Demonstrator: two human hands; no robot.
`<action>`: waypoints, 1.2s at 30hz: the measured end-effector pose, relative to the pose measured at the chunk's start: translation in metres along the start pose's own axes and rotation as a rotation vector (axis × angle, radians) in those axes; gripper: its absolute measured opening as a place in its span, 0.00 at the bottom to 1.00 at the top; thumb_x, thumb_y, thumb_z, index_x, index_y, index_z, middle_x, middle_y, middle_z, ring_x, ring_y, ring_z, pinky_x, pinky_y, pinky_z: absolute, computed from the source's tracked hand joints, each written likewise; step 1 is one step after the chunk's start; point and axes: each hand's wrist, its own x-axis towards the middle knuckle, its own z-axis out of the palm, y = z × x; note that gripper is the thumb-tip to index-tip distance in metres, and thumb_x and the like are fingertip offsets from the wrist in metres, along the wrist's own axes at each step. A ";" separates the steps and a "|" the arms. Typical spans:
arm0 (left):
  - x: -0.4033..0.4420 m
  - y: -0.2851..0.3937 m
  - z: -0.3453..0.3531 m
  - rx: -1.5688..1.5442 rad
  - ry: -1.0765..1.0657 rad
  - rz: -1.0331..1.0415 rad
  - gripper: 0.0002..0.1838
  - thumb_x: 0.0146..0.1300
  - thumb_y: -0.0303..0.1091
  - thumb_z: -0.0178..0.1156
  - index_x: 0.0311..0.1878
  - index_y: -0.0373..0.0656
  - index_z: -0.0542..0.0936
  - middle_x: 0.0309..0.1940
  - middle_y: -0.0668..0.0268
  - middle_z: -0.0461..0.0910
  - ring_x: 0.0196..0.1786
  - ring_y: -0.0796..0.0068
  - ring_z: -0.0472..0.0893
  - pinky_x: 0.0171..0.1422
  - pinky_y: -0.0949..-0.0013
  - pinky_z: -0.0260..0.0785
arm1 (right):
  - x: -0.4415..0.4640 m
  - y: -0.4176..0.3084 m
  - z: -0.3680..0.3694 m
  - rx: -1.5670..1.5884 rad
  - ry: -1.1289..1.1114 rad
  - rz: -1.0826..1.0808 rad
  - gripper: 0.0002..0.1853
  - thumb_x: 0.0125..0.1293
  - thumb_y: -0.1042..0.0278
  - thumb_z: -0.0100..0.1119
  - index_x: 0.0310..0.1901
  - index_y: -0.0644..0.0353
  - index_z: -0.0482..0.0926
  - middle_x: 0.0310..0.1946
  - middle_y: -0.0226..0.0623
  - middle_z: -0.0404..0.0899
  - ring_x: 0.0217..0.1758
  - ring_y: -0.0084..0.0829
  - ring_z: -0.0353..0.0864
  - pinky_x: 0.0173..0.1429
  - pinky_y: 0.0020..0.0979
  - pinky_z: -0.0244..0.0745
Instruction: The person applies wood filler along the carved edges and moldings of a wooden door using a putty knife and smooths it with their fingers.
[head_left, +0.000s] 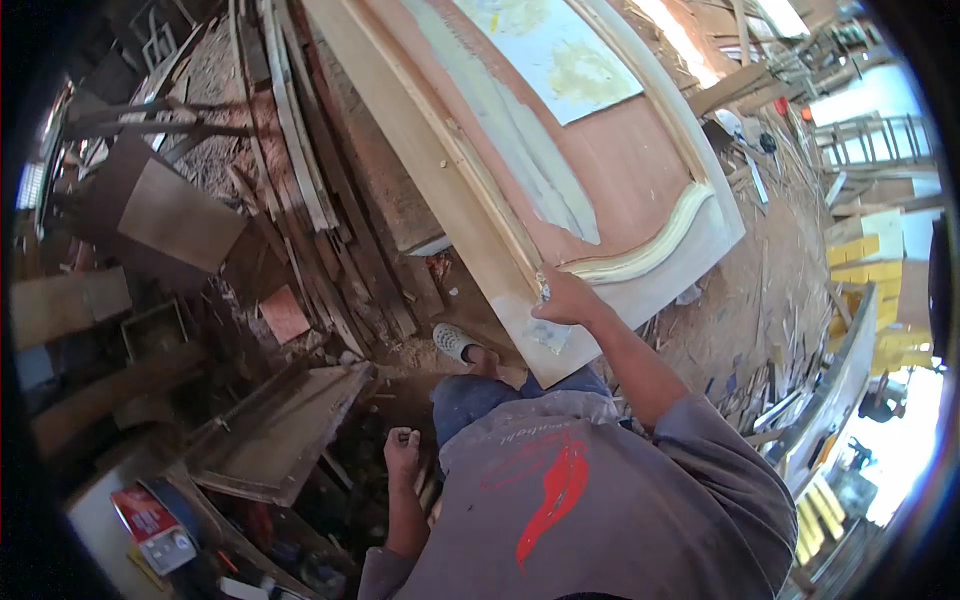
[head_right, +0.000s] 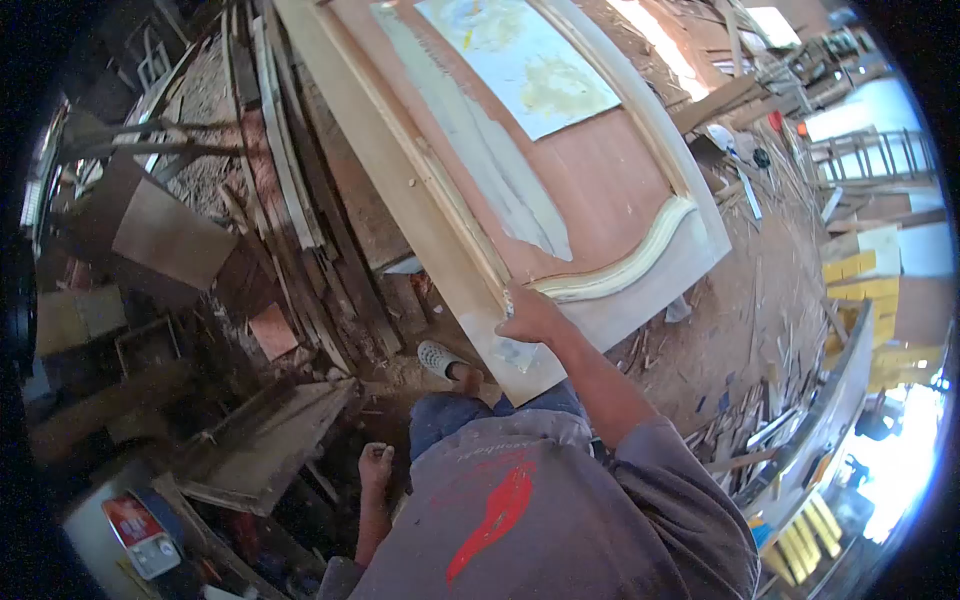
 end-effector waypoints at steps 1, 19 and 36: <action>0.007 0.002 -0.005 0.037 -0.020 0.016 0.14 0.67 0.36 0.74 0.48 0.37 0.83 0.41 0.58 0.89 0.45 0.67 0.88 0.55 0.62 0.80 | 0.001 0.013 0.008 0.111 0.060 -0.085 0.46 0.53 0.59 0.72 0.73 0.70 0.67 0.54 0.63 0.85 0.59 0.58 0.85 0.63 0.50 0.79; 0.090 0.162 -0.023 0.368 -0.065 0.266 0.14 0.68 0.36 0.73 0.47 0.36 0.84 0.39 0.55 0.89 0.45 0.67 0.88 0.53 0.63 0.80 | -0.033 0.051 0.018 0.949 -0.054 0.021 0.39 0.55 0.65 0.68 0.71 0.63 0.71 0.41 0.45 0.85 0.45 0.37 0.86 0.49 0.36 0.79; 0.178 0.198 -0.081 0.446 -0.220 0.264 0.16 0.66 0.39 0.76 0.45 0.34 0.85 0.38 0.56 0.89 0.42 0.64 0.88 0.51 0.60 0.79 | -0.010 0.036 0.059 1.356 0.109 0.140 0.32 0.61 0.72 0.64 0.68 0.62 0.72 0.40 0.37 0.80 0.41 0.24 0.79 0.45 0.29 0.75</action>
